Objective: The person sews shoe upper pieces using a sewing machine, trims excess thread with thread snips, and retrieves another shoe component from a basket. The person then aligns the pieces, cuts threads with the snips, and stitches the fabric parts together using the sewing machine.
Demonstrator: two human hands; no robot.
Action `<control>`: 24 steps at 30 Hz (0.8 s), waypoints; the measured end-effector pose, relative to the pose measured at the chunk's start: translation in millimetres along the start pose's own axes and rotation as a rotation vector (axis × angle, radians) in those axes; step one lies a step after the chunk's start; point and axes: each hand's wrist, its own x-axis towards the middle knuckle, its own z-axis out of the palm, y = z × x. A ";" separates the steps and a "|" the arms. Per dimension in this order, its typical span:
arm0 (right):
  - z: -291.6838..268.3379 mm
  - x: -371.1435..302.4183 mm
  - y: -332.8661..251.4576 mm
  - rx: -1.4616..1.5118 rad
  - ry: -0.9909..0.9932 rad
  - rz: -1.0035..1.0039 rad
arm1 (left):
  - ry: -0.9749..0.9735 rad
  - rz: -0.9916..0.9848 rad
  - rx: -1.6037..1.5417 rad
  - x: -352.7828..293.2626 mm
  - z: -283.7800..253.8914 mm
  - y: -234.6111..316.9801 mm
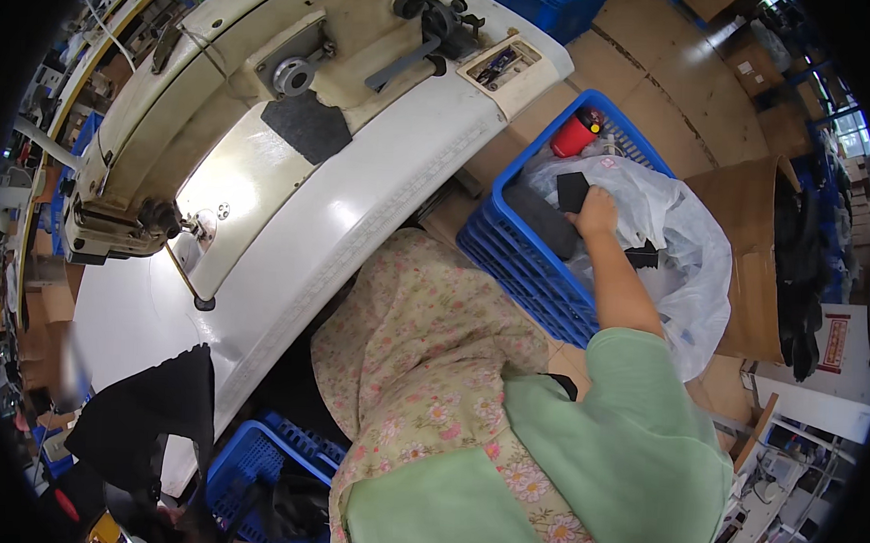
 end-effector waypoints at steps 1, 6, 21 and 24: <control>-2.0 1.1 0.1 0.058 0.001 0.007 | 0.000 -0.010 -0.046 -2.2 -1.4 6.5; -1.8 -5.6 2.9 0.222 0.230 -0.143 | 0.083 -0.037 -0.228 -48.0 -23.9 55.3; -117.6 -83.8 -144.6 1.554 -0.373 -0.915 | 0.075 -0.587 -0.769 -86.7 96.2 56.0; -182.5 -141.0 -200.1 1.550 -0.822 -1.180 | 0.186 -0.779 -0.857 -88.8 109.1 15.7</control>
